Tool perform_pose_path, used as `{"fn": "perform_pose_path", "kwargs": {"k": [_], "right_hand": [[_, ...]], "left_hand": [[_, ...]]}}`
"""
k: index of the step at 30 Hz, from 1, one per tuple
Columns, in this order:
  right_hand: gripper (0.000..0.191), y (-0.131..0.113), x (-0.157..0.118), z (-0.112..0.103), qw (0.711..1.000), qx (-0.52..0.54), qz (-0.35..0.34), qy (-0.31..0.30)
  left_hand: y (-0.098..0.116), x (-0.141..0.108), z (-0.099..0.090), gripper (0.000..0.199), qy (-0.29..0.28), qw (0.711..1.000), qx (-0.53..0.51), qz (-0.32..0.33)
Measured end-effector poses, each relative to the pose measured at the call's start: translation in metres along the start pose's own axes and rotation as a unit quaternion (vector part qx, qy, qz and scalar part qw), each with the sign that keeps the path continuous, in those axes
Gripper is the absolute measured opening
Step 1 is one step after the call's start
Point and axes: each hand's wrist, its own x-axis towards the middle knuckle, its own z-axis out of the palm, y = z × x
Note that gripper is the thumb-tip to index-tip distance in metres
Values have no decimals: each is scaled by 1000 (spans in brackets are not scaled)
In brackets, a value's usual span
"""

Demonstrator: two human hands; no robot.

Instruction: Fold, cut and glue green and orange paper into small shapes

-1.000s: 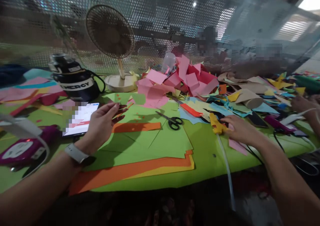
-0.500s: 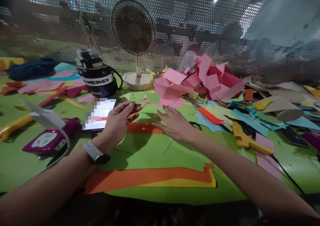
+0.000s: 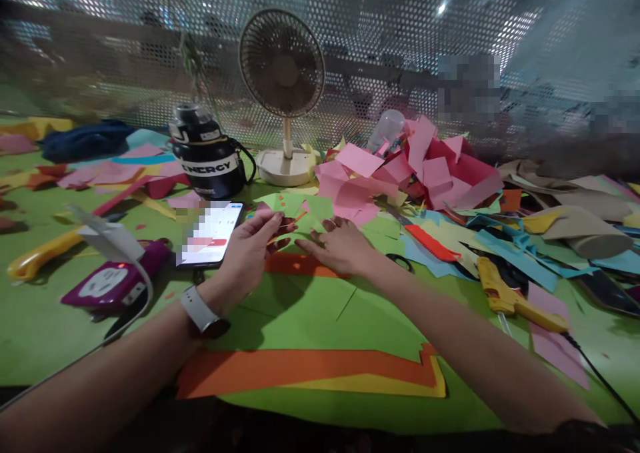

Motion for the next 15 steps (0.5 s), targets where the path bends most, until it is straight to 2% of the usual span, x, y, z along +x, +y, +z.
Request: {"fn": "perform_pose_path", "kwargs": {"k": [3,5,7,9,10,12,15], "right_hand": [[50,-2,-9,-16,984,148,94,11],[41,-5,-21,-26,940,303,156,35],[37,-11,-34,-32,877,437,196,42],[37,-19,-43,-35,831,515,205,54],[36,-23,-46,-35,822,530,198,70],[37,-31,-49,-33,830,517,167,124],[40,-37,-49,-28,881,421,99,192]], "left_hand": [[1,0,0,7,16,1000,-3,-10],[2,-1,0,7,20,1000,-4,-11],[2,-1,0,7,20,1000,3,-11],[0,-3,1,8,10,1000,17,-15],[0,-4,2,8,2,1000,23,-19],[-2,-8,3,8,-25,999,35,-31],[-4,-14,7,9,-66,995,51,-51]]}}
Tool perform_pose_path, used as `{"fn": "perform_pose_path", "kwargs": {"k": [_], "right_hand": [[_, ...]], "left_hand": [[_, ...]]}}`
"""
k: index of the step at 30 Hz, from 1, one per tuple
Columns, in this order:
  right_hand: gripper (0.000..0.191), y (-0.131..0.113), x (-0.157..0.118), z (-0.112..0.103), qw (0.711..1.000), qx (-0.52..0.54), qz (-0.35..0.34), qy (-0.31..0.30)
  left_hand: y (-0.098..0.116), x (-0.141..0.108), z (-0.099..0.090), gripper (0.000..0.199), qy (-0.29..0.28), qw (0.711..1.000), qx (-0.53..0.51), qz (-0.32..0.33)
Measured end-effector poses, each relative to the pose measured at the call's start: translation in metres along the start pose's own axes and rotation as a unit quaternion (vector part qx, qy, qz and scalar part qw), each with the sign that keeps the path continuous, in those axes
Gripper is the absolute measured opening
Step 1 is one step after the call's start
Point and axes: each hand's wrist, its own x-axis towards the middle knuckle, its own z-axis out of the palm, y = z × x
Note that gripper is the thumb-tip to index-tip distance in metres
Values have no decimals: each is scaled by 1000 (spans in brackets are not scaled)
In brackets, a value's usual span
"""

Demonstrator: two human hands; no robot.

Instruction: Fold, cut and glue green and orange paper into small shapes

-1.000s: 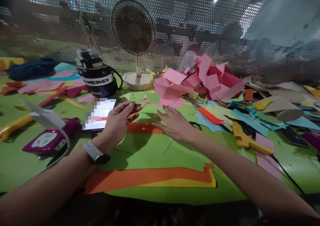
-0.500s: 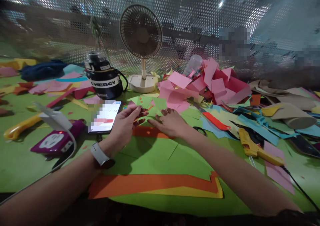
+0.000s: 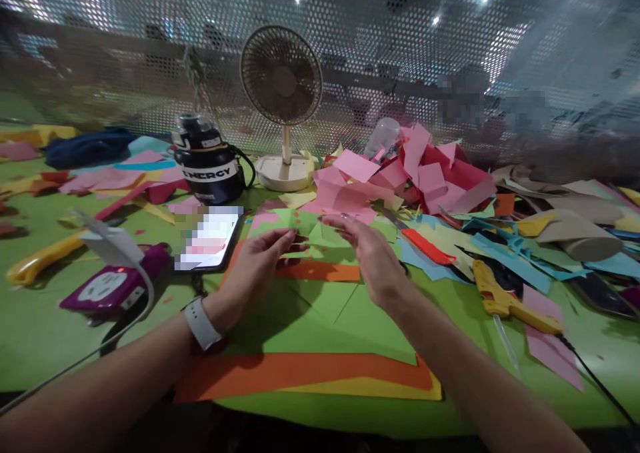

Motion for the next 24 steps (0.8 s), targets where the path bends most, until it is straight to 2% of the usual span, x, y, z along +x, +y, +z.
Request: {"fn": "perform_pose_path", "kwargs": {"k": [2,7,11,18,24], "right_hand": [[41,2,-2,5,997,-69,-42,1],[48,7,-8,14,984,-171,-53,-9],[54,13,-12,18,965,-238,-103,-28],[53,22,-14,21,940,-298,-166,-21],[50,28,-14,21,909,-354,-221,-13]], "left_hand": [[-2,-3,3,9,-14,1000,5,-8],[-4,-10,5,9,-45,999,-5,-20],[-4,-13,6,11,-56,998,-8,-20],[-3,-13,9,7,-46,998,-30,-12],[0,-16,10,9,-60,998,-31,-6]]}}
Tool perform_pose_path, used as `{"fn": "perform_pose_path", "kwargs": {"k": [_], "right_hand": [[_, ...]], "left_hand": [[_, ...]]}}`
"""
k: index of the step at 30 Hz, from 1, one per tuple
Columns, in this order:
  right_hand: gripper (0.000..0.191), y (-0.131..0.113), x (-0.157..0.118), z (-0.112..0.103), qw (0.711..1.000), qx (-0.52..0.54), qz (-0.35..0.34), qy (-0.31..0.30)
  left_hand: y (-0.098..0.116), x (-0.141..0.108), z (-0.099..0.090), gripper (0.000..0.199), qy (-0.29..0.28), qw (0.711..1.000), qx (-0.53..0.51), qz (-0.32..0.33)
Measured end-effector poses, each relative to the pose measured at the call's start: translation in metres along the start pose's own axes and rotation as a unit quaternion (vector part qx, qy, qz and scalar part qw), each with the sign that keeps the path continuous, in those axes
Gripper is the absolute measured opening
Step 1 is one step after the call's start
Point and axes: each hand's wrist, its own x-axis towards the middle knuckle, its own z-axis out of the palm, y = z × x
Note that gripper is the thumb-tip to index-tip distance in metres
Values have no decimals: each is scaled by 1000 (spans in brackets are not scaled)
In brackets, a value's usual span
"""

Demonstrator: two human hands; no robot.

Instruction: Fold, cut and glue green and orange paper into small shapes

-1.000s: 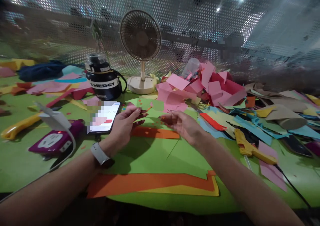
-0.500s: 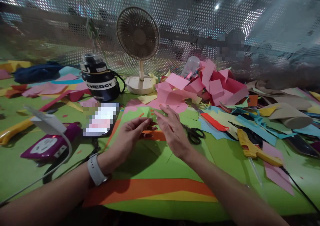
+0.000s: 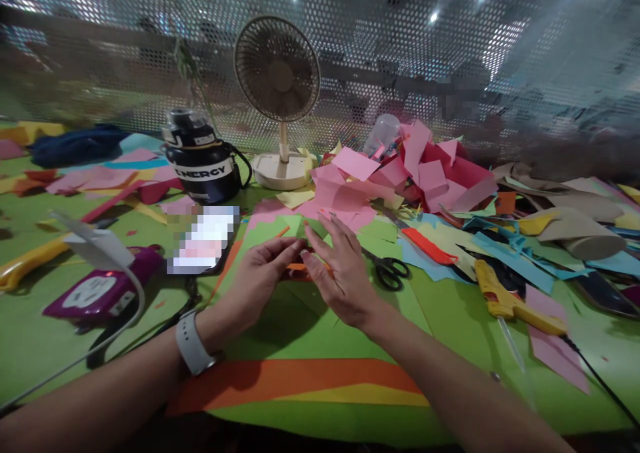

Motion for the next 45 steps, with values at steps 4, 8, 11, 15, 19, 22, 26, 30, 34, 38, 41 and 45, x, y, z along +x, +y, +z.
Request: {"fn": "perform_pose_path", "kwargs": {"k": [4,8,11,15,19,22,26,30,34,38,41,45], "right_hand": [[48,3,-1,1,1000,-18,-18,7],[46,4,-1,0,999,-21,-28,5],[45,5,-1,0,999,-26,-32,5],[43,6,-1,0,999,-31,-38,10],[41,6,0,-1,998,-30,-48,26],[39,6,1,-2,998,-28,-51,38],[37,6,1,-3,997,-16,-54,50],[35,5,3,-5,995,10,-59,80],[27,3,6,-7,991,11,-51,126],[9,2,8,-8,980,-8,-51,192],[8,1,8,-8,978,-11,-59,198],[12,0,6,-7,981,-9,-61,182]], "left_hand": [[0,0,0,9,7,1000,6,-3],[-1,1,-1,9,1,1000,8,1],[-2,1,-1,10,-11,1000,7,4],[-2,1,-2,10,-15,1000,18,12],[-4,2,-5,11,-27,999,27,16],[-6,3,-6,12,-36,999,30,23],[-5,3,-5,15,-30,999,39,16],[-1,1,-2,13,-20,999,44,1],[2,0,0,9,-8,999,43,-6],[3,-1,1,9,-2,999,43,-12],[3,-1,1,10,-2,999,47,-10],[3,-1,0,12,-4,998,56,-3]]}}
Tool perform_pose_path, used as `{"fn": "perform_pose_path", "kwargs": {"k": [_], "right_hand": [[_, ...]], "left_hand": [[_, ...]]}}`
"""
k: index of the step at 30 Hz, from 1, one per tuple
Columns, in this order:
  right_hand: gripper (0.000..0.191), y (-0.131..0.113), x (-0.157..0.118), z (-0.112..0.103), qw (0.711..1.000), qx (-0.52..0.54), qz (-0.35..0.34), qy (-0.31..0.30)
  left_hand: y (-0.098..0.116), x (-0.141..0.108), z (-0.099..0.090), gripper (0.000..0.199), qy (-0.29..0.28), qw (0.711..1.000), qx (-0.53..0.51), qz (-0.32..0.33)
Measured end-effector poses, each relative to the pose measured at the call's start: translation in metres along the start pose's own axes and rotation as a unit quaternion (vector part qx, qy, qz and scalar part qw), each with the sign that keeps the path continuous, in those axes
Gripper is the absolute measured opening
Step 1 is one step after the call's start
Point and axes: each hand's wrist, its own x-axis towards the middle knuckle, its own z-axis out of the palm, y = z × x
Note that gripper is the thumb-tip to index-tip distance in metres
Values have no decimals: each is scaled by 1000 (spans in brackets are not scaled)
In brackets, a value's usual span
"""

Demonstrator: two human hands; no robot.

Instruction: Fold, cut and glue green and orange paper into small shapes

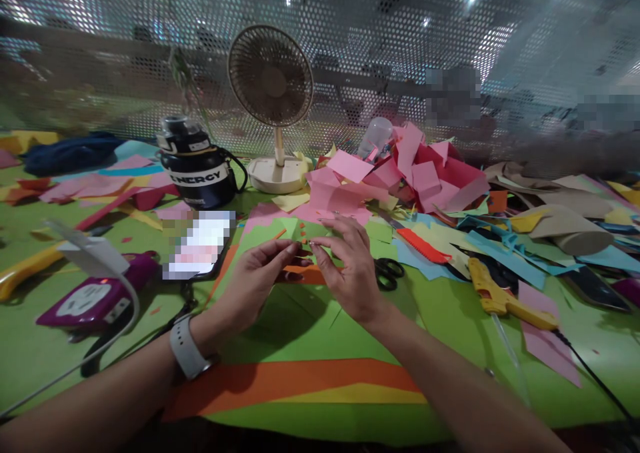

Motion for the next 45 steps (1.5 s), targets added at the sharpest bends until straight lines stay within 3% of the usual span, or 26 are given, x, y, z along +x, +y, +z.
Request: {"fn": "perform_pose_path", "kwargs": {"k": [14,23,45], "right_hand": [[13,0,0,1,999,23,21,-10],[20,8,-1,2,987,97,122,-49],[14,4,-1,3,988,87,124,-26]], "left_hand": [[-4,1,-2,18,-9,1000,7,10],[-4,0,-2,14,-25,999,19,29],[-8,0,-1,14,-30,997,40,65]]}}
